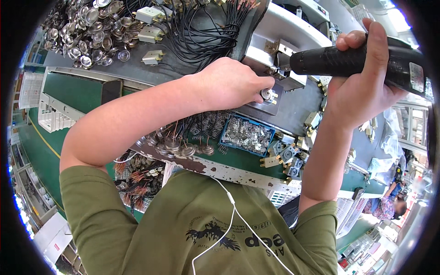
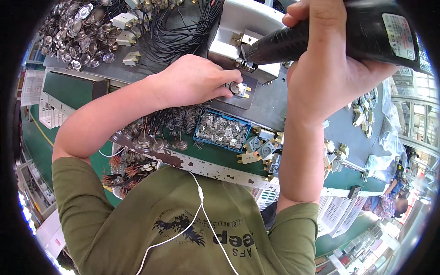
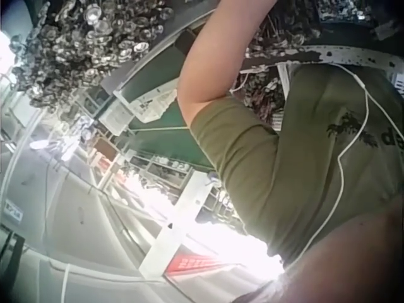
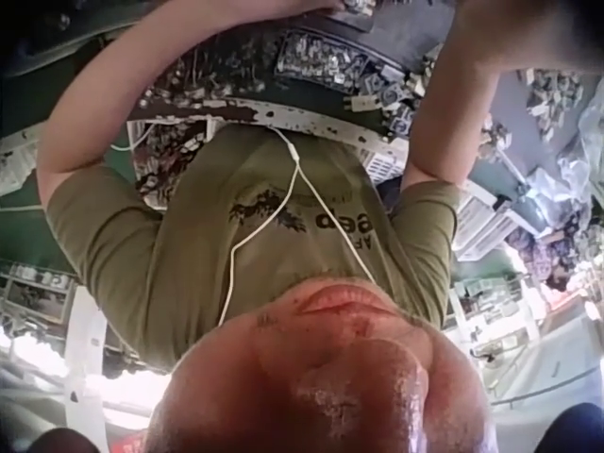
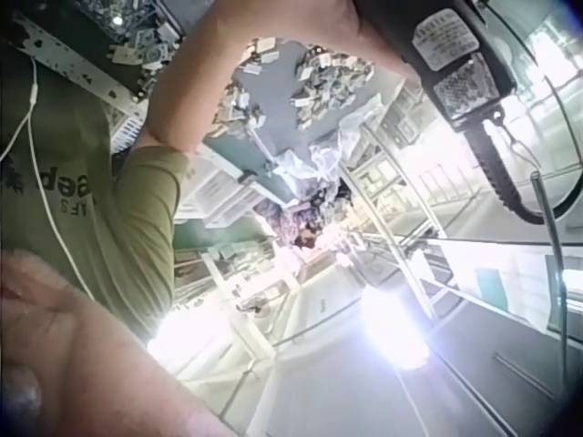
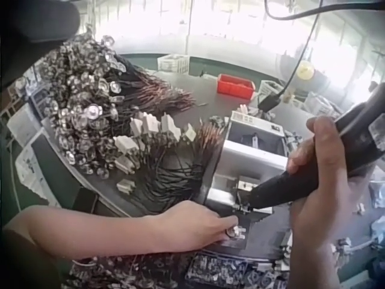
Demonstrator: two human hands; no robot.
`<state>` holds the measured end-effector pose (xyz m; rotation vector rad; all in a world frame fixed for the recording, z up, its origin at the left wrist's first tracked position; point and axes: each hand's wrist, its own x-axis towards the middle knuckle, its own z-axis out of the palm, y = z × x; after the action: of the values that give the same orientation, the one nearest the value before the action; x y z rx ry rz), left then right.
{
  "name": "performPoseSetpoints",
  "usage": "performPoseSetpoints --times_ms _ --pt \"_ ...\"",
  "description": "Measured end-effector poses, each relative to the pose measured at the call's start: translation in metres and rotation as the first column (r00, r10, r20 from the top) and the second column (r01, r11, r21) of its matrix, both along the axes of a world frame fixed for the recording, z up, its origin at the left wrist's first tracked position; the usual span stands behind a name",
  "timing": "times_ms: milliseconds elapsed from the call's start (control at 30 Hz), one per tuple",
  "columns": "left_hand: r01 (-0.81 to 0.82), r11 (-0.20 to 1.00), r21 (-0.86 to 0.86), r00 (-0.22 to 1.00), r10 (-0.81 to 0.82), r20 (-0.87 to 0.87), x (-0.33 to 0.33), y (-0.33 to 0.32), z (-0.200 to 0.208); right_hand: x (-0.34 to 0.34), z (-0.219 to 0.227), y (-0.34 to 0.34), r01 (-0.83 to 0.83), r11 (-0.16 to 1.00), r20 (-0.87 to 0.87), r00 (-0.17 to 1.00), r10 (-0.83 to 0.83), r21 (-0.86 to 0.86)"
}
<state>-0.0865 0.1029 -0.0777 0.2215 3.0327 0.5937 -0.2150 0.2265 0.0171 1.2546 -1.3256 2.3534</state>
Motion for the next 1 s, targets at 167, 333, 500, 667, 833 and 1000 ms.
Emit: performPoseSetpoints --times_ms 167,333,500,667,833,1000 --pt "0.002 1.000 -0.011 1.000 -0.002 0.023 -0.001 0.000 0.002 -0.018 -0.006 0.006 0.138 0.983 -0.041 0.990 -0.134 0.118" --pt "0.003 1.000 -0.008 1.000 -0.003 0.021 -0.001 0.000 0.002 0.018 0.005 -0.005 0.124 0.990 -0.089 0.989 -0.117 0.073" --pt "0.002 1.000 -0.023 0.999 -0.001 0.042 -0.001 0.001 0.001 0.030 0.007 -0.010 0.162 0.983 -0.110 0.982 -0.151 0.090" --pt "0.005 0.998 -0.065 1.000 -0.007 -0.030 0.002 -0.001 -0.002 0.028 -0.001 -0.007 0.345 0.897 -0.093 0.938 -0.333 0.276" --pt "0.011 1.000 -0.014 0.967 -0.014 -0.253 0.007 -0.001 -0.019 0.026 -0.004 0.002 0.201 0.956 -0.122 0.976 -0.178 0.213" --pt "-0.012 1.000 0.023 0.985 0.016 -0.169 0.004 -0.001 -0.012 0.002 -0.009 0.030 -0.126 0.985 -0.123 0.982 0.141 0.118"
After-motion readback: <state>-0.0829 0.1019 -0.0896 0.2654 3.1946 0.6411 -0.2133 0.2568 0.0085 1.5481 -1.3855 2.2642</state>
